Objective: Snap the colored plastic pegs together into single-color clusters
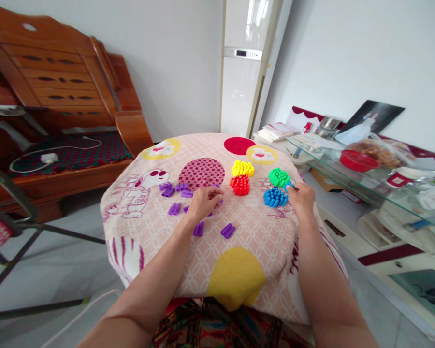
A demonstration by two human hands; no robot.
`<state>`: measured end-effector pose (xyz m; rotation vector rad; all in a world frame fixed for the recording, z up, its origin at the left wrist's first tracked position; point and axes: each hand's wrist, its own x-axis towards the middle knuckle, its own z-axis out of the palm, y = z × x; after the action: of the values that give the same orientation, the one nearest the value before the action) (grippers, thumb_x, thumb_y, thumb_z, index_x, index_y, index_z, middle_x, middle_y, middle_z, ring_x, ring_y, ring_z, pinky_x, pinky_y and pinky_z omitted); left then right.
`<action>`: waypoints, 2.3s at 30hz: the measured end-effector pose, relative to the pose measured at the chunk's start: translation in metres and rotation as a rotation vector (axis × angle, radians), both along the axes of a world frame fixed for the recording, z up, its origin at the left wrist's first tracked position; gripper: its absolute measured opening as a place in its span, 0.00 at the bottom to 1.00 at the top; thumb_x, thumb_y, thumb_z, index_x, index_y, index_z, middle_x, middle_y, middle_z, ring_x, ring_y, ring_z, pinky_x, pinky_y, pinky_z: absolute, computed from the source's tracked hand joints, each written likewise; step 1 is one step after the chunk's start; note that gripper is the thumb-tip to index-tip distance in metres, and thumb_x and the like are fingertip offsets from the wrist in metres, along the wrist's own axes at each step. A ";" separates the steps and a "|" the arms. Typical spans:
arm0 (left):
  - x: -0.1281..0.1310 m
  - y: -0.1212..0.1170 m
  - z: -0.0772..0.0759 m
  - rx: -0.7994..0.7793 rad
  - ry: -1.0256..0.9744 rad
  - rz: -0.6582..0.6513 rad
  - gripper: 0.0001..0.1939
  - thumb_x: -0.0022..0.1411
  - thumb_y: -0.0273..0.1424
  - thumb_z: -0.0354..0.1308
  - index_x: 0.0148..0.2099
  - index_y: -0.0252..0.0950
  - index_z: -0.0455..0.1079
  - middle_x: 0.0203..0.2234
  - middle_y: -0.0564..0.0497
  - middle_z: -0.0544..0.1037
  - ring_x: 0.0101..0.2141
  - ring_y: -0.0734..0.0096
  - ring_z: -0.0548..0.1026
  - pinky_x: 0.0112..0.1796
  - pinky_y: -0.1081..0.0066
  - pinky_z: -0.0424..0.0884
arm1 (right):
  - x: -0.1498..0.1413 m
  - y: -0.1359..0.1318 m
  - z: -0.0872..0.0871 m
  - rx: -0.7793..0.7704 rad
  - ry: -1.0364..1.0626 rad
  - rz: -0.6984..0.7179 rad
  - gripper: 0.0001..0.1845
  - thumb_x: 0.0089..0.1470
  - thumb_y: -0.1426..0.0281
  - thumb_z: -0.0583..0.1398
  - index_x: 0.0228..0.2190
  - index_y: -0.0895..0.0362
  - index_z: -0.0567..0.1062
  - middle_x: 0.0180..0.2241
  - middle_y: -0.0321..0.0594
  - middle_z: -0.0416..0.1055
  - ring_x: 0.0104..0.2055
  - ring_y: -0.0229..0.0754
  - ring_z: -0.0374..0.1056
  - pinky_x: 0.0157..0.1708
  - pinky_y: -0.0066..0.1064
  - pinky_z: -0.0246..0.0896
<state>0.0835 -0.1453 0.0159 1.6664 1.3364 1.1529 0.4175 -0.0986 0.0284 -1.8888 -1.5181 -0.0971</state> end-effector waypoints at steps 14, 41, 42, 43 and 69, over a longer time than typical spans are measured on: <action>-0.002 -0.001 0.001 0.013 -0.006 0.000 0.09 0.56 0.31 0.57 0.38 0.35 0.75 0.23 0.53 0.79 0.22 0.73 0.77 0.26 0.75 0.73 | 0.000 0.012 -0.016 -0.095 -0.102 0.053 0.15 0.53 0.64 0.56 0.20 0.56 0.75 0.22 0.43 0.73 0.28 0.44 0.63 0.30 0.33 0.50; 0.005 -0.014 0.009 0.117 0.283 -0.293 0.13 0.58 0.32 0.61 0.46 0.37 0.78 0.39 0.48 0.82 0.37 0.66 0.79 0.39 0.70 0.73 | -0.087 -0.051 -0.014 0.260 -0.122 0.478 0.21 0.65 0.61 0.50 0.26 0.55 0.74 0.25 0.44 0.73 0.28 0.42 0.65 0.32 0.31 0.55; 0.009 -0.017 0.010 0.133 0.310 -0.402 0.16 0.57 0.33 0.63 0.48 0.37 0.77 0.42 0.47 0.82 0.39 0.65 0.79 0.41 0.69 0.72 | -0.095 -0.055 -0.017 0.247 -0.132 0.540 0.21 0.65 0.62 0.49 0.26 0.55 0.75 0.25 0.44 0.74 0.29 0.42 0.66 0.32 0.30 0.55; 0.012 -0.020 0.011 0.154 0.339 -0.512 0.17 0.56 0.33 0.64 0.49 0.37 0.77 0.44 0.46 0.81 0.41 0.63 0.78 0.43 0.69 0.72 | -0.102 -0.057 -0.020 0.237 -0.138 0.585 0.21 0.65 0.63 0.49 0.27 0.55 0.75 0.26 0.45 0.75 0.29 0.41 0.67 0.32 0.30 0.55; -0.031 0.047 -0.001 0.162 0.485 0.090 0.20 0.59 0.20 0.50 0.47 0.36 0.78 0.45 0.43 0.81 0.47 0.61 0.77 0.53 0.64 0.69 | -0.107 -0.051 -0.033 0.160 -0.114 0.638 0.21 0.64 0.64 0.50 0.22 0.55 0.71 0.22 0.41 0.72 0.24 0.38 0.61 0.29 0.31 0.48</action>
<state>0.0527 -0.0979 0.0147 2.1155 1.6592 0.9602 0.3104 -0.1499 -0.0048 -1.2232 -2.0518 -0.0317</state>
